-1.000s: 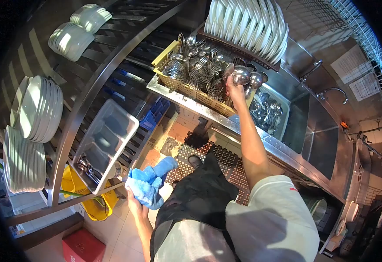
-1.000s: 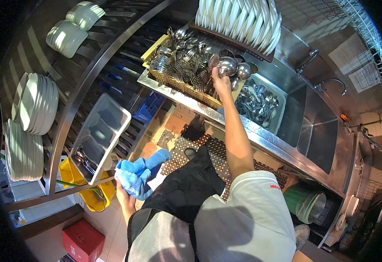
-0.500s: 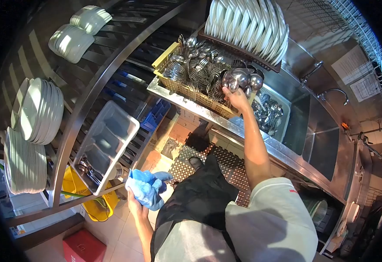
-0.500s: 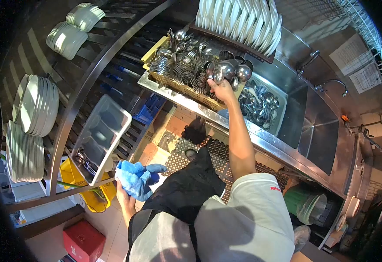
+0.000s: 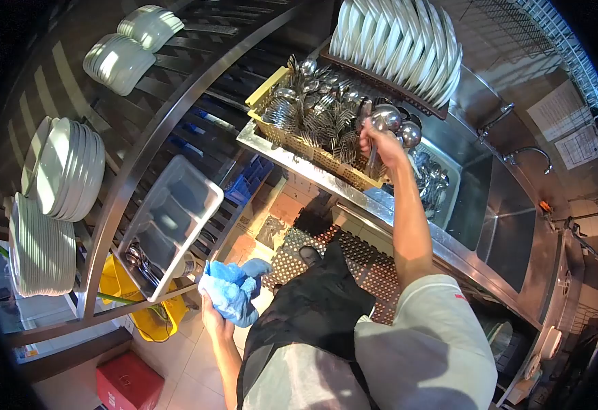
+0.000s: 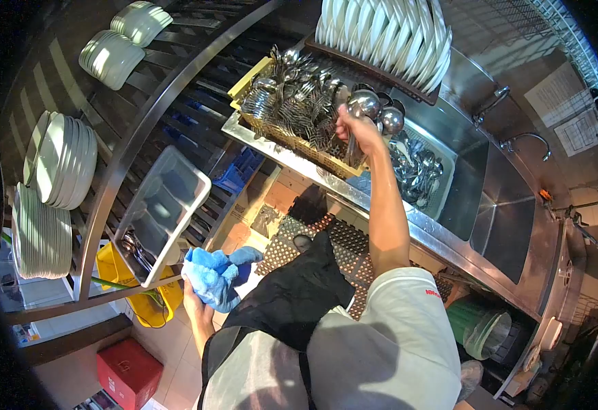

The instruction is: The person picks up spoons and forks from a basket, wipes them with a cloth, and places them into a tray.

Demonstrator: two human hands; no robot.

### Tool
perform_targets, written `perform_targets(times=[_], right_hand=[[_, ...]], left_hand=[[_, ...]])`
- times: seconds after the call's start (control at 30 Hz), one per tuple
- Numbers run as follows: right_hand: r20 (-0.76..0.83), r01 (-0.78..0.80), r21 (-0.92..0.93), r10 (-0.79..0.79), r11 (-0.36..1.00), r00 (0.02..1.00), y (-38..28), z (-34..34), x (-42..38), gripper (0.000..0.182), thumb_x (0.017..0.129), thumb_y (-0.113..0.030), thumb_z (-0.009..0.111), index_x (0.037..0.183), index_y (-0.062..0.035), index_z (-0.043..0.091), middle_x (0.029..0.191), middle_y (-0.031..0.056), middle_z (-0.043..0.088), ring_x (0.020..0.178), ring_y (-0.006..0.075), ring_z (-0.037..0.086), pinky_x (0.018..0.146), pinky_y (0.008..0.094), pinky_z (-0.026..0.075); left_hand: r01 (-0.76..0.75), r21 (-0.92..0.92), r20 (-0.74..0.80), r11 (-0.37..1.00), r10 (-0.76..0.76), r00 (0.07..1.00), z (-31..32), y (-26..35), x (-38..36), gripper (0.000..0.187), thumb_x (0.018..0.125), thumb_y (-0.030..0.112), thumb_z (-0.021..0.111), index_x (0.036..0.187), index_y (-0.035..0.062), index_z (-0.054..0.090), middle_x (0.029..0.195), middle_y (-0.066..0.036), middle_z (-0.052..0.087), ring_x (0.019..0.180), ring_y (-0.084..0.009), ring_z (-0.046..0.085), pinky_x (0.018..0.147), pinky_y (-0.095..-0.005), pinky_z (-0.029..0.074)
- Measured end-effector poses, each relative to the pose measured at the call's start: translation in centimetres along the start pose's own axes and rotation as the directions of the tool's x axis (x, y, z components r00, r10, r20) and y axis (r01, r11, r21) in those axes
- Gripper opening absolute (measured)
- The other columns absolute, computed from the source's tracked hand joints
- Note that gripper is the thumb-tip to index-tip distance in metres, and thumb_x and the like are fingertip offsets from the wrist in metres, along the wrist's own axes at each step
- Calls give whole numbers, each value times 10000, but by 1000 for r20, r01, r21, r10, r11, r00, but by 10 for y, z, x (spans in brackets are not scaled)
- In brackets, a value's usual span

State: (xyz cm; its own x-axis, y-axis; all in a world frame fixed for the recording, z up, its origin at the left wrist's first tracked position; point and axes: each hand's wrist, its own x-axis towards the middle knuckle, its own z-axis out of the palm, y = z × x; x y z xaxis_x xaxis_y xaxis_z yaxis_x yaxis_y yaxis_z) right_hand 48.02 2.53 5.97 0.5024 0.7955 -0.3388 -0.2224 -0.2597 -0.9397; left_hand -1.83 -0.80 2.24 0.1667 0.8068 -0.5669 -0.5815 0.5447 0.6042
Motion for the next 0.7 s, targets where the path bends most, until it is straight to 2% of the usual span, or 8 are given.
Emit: perform_targets(times=[0.03,0.1,0.3,0.37,0.43,0.5,0.53,0.7], right_hand=[[0,0,3,0,1000,1000,0,3,-2,443,752,-485,550,703,-45,535,618,13,521,529,106,471,532,262,406],[-90,107,-310,-141,945,986,-1,10,-8,408,745,-437,589,764,-30,569,671,23,554,547,116,494,519,262,401],[-142,82,-258,-122,963,982,20,0,9,359,742,-389,614,746,-31,586,616,1,505,510,104,404,491,251,330],[-92,45,5,-44,999,995,11,2,0,305,730,-367,633,773,-71,572,636,-15,502,559,94,415,521,249,347],[-90,69,52,-64,996,994,10,3,-1,257,741,-324,633,791,-79,570,597,-29,462,543,91,396,517,235,339],[-26,274,150,-273,950,962,15,3,3,240,745,-293,635,757,-61,570,560,-37,437,504,79,362,480,232,293],[15,252,241,-263,937,965,15,-1,6,204,739,-253,646,777,-70,564,551,-47,417,491,70,350,468,221,283],[-3,267,241,-275,933,961,17,-4,9,205,740,-272,645,755,-89,555,550,-59,396,474,69,324,446,227,269]], left_hand=[[9,0,-6,1000,-9,1000,3,0,-1,437,886,310,354,1217,27,322,1172,-131,436,1060,-280,450,890,-430,374],[5,7,9,1000,-5,1000,4,0,-1,437,884,310,361,1215,27,324,1168,-128,439,1055,-276,453,888,-428,376],[9,-7,39,1000,-9,999,3,-4,2,448,874,319,392,1210,30,331,1153,-118,450,1034,-265,465,873,-422,385],[12,2,24,1000,-12,1000,6,-4,0,452,872,323,398,1209,30,332,1149,-116,453,1029,-263,468,868,-422,388],[13,20,25,1000,-14,1000,11,-2,-2,457,870,329,399,1211,32,330,1156,-116,449,1038,-265,462,876,-421,383],[14,19,22,1000,-14,1000,10,-3,0,456,872,325,396,1213,31,326,1161,-118,445,1043,-267,460,881,-422,380],[14,17,18,1000,-15,1000,10,-3,0,454,874,322,392,1215,30,322,1166,-119,441,1048,-270,457,886,-422,377],[10,34,30,999,-11,1000,11,-3,0,450,881,312,374,1222,26,308,1177,-128,432,1059,-276,451,894,-426,372]])
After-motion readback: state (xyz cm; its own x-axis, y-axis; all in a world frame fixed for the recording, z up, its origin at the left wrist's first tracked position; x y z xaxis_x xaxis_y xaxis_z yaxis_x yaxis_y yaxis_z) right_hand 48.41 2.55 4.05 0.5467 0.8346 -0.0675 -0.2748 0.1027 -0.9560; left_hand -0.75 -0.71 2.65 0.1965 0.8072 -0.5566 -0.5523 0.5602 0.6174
